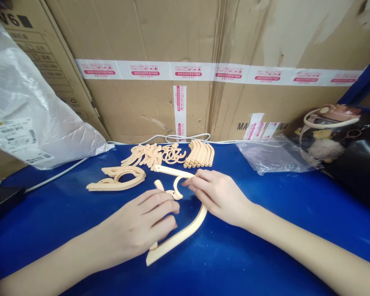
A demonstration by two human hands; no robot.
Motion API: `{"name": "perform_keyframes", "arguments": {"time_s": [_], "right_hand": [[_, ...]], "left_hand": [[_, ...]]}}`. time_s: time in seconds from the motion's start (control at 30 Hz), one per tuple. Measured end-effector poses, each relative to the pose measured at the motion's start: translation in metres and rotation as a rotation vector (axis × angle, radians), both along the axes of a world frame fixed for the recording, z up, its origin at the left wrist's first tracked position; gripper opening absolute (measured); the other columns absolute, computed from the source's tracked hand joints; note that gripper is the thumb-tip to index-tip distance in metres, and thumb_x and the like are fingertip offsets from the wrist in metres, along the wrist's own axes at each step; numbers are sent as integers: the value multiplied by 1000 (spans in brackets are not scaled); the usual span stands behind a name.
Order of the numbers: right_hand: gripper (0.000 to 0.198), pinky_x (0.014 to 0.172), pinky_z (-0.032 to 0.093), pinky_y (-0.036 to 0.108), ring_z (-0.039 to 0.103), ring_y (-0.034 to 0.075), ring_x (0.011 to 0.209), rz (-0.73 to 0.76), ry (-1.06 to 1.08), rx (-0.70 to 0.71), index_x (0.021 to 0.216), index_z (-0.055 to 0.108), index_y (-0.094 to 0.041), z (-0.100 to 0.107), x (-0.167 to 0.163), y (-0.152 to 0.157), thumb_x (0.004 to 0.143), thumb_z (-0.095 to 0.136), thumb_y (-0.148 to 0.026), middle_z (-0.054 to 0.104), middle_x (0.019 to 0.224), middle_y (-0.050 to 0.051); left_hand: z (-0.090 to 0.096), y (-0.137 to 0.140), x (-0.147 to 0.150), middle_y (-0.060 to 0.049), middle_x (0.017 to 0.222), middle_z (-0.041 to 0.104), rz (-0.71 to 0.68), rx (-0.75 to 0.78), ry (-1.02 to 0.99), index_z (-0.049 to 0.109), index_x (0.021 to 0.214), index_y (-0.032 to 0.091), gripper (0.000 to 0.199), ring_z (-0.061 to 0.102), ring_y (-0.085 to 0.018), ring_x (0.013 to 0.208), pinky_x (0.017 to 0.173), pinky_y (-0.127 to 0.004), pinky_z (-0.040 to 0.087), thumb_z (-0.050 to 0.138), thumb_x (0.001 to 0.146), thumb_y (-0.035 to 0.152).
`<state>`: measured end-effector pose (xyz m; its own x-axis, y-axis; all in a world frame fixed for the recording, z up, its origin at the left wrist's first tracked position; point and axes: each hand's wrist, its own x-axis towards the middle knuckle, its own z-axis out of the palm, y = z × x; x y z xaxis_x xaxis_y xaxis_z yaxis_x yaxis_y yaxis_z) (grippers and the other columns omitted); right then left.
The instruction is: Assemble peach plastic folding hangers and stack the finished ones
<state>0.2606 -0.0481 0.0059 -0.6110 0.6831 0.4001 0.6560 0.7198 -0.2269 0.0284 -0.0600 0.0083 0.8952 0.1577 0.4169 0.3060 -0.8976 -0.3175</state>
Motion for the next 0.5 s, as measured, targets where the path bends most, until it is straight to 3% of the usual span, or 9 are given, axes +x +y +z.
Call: {"name": "perform_keyframes", "arguments": {"time_s": [0.1, 0.3, 0.5], "right_hand": [[27, 68, 42, 30, 57, 17, 74, -48, -2, 20, 109, 60, -18, 0, 0, 0, 98, 37, -23, 61, 86, 5], [22, 67, 39, 29, 56, 15, 68, -131, 22, 22, 103, 62, -19, -1, 0, 0, 96, 42, -26, 62, 81, 2], [19, 67, 37, 28, 54, 13, 62, -133, 29, 13, 101, 62, -20, -1, 0, -1, 96, 45, -26, 60, 75, -1]], "left_hand": [[0, 4, -1, -8, 111, 61, 35, 4, -55, 57, 90, 13, 10, 52, -22, 106, 91, -35, 43, 48, 93, 14], [0, 7, -5, -8, 100, 59, 133, -132, -45, 52, 110, 13, 18, 56, -21, 83, 68, -33, 47, 45, 94, 17], [-3, 12, -3, -5, 90, 60, 183, -201, -56, 53, 101, 15, 15, 55, -20, 79, 63, -30, 43, 49, 94, 28]]}}
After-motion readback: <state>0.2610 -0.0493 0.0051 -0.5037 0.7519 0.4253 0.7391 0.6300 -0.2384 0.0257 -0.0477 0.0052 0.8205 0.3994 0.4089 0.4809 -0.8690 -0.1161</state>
